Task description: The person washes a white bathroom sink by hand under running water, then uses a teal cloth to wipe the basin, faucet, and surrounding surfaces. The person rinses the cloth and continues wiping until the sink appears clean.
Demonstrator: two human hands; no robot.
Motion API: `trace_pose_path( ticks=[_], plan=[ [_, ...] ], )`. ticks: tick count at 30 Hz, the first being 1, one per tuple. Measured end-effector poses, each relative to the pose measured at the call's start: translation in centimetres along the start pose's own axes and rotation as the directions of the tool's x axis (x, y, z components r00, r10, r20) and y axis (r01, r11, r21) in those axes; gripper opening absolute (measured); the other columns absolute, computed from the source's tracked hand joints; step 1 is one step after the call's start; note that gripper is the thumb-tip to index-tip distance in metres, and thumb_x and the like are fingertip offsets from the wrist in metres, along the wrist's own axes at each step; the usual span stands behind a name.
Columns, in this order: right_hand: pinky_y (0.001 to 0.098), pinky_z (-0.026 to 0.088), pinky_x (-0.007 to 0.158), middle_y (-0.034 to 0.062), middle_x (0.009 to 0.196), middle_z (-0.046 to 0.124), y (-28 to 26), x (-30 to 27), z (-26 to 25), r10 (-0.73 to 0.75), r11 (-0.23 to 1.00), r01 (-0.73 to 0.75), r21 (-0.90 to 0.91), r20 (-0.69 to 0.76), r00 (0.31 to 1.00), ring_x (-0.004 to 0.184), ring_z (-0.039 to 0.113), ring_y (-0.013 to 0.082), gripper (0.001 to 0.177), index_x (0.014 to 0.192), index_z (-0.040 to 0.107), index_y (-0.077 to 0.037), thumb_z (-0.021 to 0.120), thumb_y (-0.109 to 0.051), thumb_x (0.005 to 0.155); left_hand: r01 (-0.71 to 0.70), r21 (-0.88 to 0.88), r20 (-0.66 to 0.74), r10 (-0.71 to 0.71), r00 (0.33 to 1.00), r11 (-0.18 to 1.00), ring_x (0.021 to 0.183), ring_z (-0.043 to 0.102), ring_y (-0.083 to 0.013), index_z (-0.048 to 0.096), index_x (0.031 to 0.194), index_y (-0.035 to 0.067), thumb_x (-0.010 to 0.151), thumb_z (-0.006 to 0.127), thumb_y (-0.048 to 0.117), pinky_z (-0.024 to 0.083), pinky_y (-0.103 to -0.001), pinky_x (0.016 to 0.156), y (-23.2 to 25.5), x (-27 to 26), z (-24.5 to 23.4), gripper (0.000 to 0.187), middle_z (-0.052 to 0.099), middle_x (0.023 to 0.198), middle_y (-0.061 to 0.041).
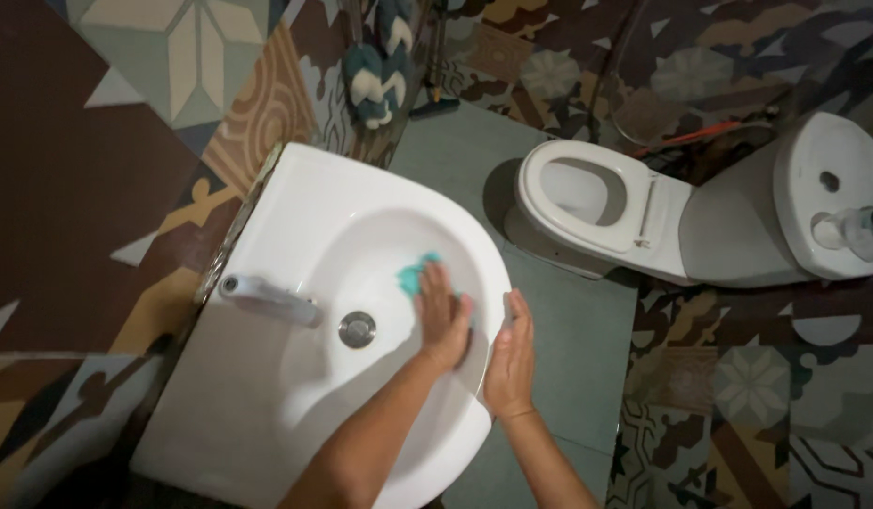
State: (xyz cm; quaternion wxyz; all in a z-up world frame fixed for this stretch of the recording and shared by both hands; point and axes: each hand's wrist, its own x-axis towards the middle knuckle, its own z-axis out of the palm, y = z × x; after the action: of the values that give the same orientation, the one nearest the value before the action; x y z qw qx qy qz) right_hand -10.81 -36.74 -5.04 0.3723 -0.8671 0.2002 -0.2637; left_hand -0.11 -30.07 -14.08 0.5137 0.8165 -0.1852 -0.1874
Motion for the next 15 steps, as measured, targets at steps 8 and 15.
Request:
trace_pose_path(
  ticks=[8,15],
  plan=[
    [0.0485,0.028,0.121,0.0283,0.158,0.038,0.3,-0.1,0.2,0.054,0.994,-0.059,0.095,0.049,0.997,0.145,0.039,0.0430,0.076,0.152,0.036,0.006,0.020,-0.055,0.109,-0.104,0.460,0.799,-0.360,0.481,0.882,0.160,0.003,-0.0277,0.011,0.162,0.008,0.101,0.030,0.060,0.005,-0.042,0.128,-0.6,-16.5,-17.0,0.082,0.005,0.172,-0.014],
    [0.0488,0.030,0.120,0.0281,0.155,0.040,0.3,0.2,0.2,0.006,0.998,-0.008,0.059,0.036,0.999,0.144,0.040,0.0429,0.072,0.152,0.036,0.005,0.025,-0.051,0.109,-0.191,0.849,0.293,-0.139,0.946,0.492,0.153,0.009,-0.0346,0.020,0.159,-0.006,0.068,0.059,0.082,0.005,-0.043,0.125,-5.8,-8.8,-19.2,0.132,0.016,0.166,-0.023]
  ],
)
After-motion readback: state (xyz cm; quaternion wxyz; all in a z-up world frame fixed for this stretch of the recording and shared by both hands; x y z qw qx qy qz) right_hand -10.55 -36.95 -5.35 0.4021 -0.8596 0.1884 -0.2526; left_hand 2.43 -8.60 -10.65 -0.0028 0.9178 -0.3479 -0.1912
